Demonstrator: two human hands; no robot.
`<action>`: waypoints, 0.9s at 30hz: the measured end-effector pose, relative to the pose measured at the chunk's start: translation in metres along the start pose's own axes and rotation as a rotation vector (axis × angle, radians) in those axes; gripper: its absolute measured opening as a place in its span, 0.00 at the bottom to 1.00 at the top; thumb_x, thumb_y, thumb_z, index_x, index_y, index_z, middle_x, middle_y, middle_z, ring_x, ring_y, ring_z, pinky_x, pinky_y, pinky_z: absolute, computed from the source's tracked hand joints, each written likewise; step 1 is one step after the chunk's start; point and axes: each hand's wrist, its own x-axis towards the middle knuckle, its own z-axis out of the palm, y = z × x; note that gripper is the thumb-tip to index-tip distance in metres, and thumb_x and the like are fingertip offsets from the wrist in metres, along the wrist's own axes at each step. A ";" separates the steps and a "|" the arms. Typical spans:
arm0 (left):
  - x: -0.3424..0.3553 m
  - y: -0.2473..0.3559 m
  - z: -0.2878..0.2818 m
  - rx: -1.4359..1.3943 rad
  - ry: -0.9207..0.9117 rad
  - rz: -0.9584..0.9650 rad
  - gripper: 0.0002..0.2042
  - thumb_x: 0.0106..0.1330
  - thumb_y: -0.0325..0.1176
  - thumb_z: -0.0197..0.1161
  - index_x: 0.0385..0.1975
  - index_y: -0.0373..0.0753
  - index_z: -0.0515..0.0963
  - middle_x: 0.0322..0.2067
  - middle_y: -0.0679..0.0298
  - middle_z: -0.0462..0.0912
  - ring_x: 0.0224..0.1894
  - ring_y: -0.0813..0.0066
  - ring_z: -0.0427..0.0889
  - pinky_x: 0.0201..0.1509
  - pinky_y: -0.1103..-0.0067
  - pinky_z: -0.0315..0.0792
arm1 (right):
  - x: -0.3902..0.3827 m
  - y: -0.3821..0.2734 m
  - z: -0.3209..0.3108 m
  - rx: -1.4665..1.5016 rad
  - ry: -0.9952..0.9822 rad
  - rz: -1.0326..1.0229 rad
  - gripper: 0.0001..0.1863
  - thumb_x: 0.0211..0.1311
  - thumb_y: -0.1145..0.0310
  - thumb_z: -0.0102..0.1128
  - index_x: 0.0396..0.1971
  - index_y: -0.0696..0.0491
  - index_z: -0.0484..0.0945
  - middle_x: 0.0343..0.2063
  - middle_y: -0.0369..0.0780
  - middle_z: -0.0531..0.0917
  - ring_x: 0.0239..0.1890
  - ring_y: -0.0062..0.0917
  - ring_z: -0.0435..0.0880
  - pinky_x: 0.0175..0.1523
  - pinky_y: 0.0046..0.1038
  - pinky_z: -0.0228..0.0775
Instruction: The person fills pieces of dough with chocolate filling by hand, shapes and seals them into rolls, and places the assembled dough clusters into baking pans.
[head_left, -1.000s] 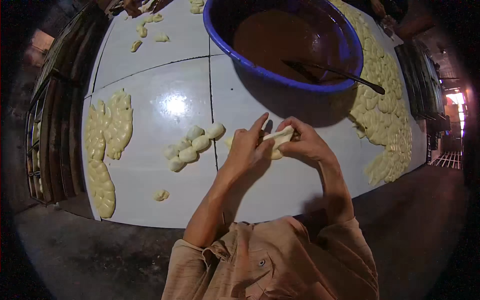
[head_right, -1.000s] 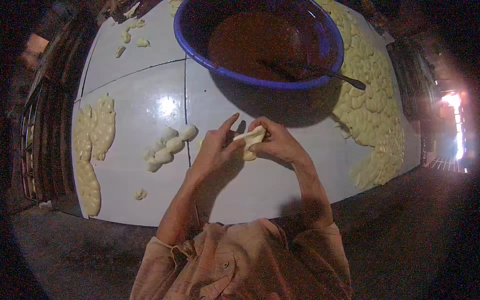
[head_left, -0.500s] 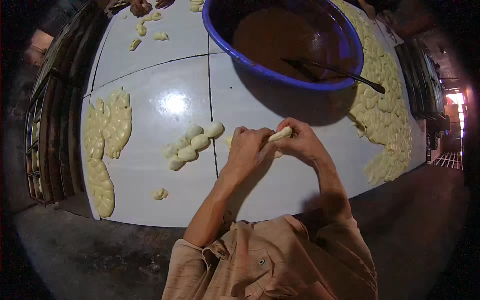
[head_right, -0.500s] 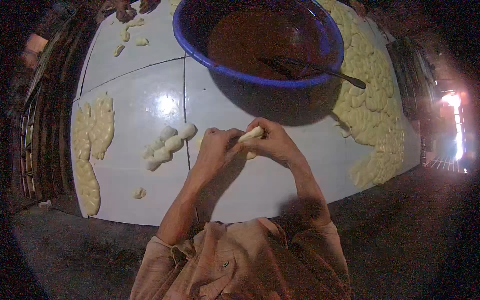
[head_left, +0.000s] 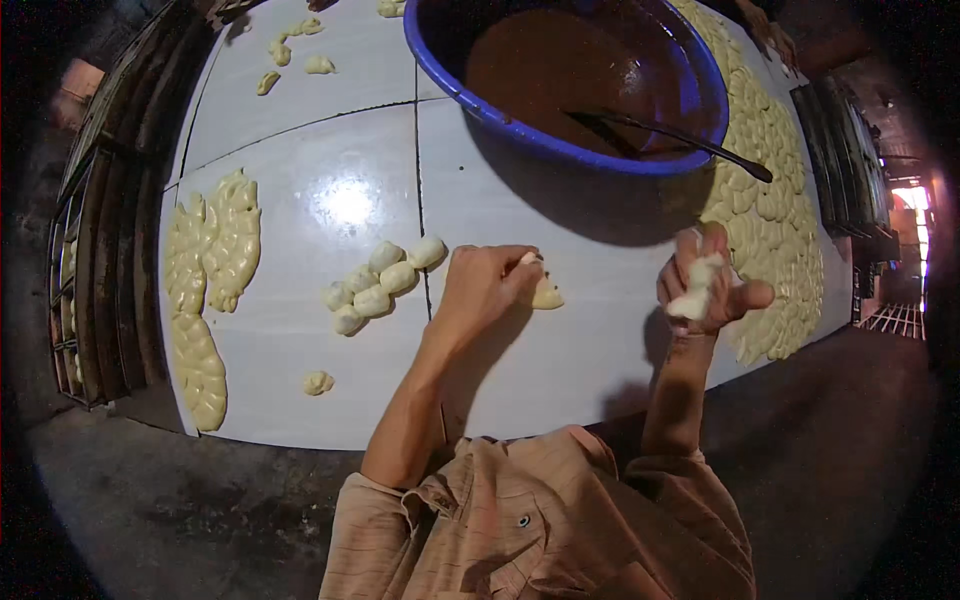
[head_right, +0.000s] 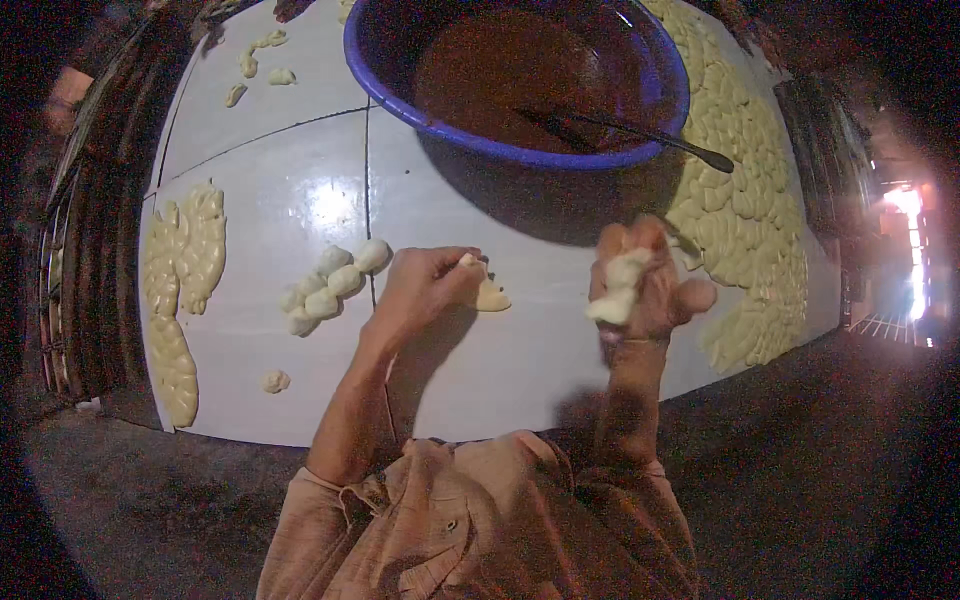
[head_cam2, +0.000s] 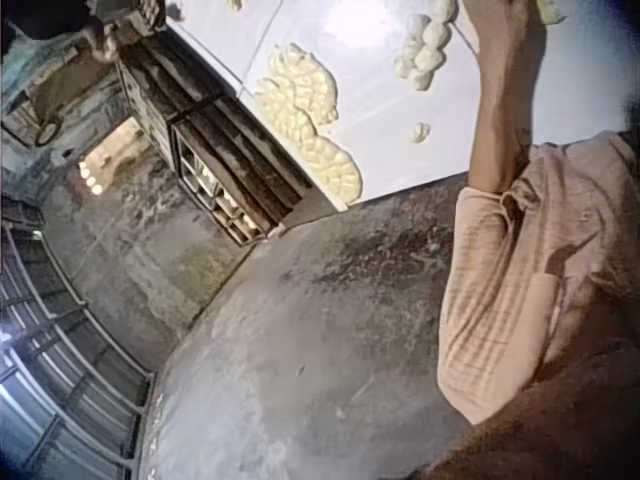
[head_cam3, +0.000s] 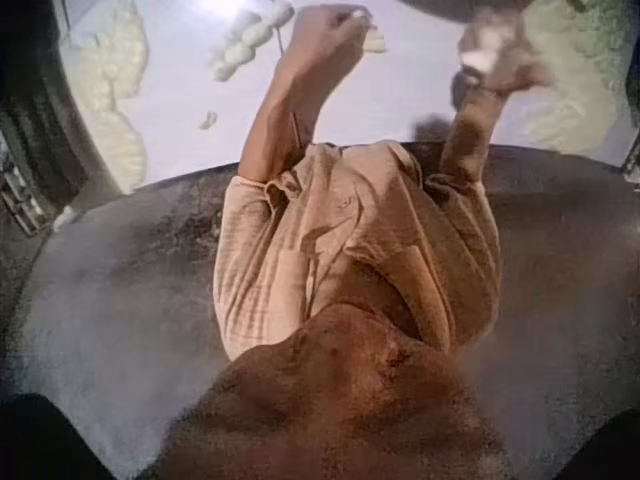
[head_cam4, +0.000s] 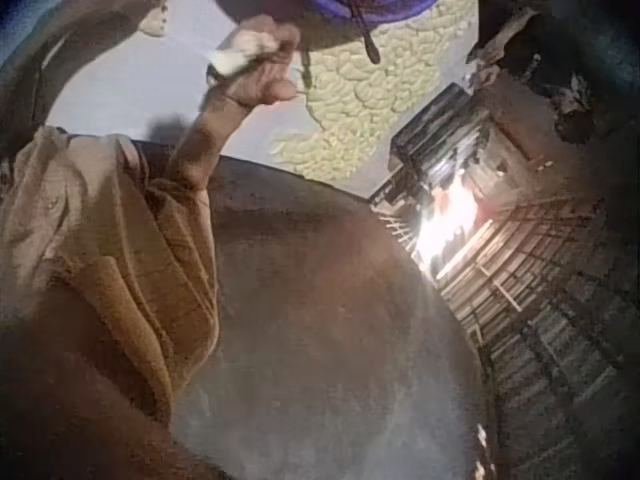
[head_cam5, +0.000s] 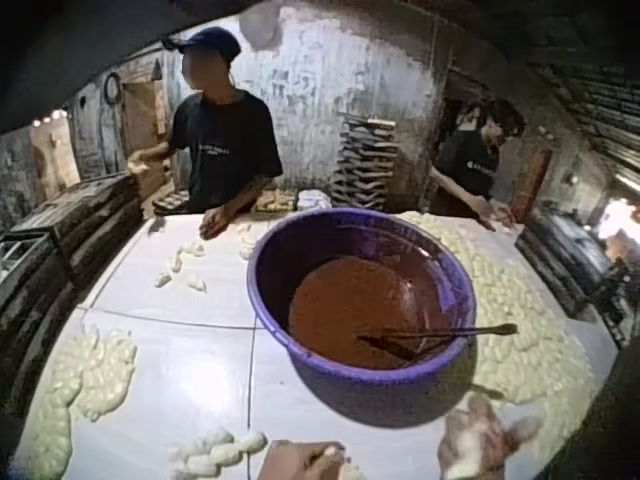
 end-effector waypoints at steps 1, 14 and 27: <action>0.004 0.001 -0.008 -0.154 -0.089 -0.150 0.20 0.65 0.43 0.64 0.51 0.35 0.82 0.38 0.53 0.88 0.45 0.66 0.86 0.56 0.70 0.72 | 0.001 0.006 0.006 -0.276 0.202 -0.054 0.25 0.65 0.47 0.63 0.49 0.53 0.75 0.34 0.42 0.80 0.22 0.24 0.80 0.20 0.22 0.77; -0.015 0.002 -0.044 -0.058 0.053 -0.026 0.28 0.68 0.43 0.64 0.64 0.37 0.71 0.57 0.48 0.80 0.57 0.57 0.81 0.60 0.66 0.75 | -0.020 0.034 -0.046 -2.570 0.549 0.029 0.27 0.69 0.56 0.58 0.61 0.57 0.71 0.55 0.52 0.79 0.49 0.47 0.83 0.54 0.44 0.75; -0.044 -0.006 -0.036 0.231 0.199 0.189 0.21 0.65 0.36 0.66 0.58 0.38 0.77 0.45 0.52 0.84 0.46 0.54 0.82 0.54 0.63 0.72 | -0.067 -0.004 -0.064 -2.319 1.044 0.400 0.30 0.65 0.46 0.62 0.58 0.53 0.77 0.60 0.48 0.71 0.57 0.36 0.78 0.54 0.39 0.73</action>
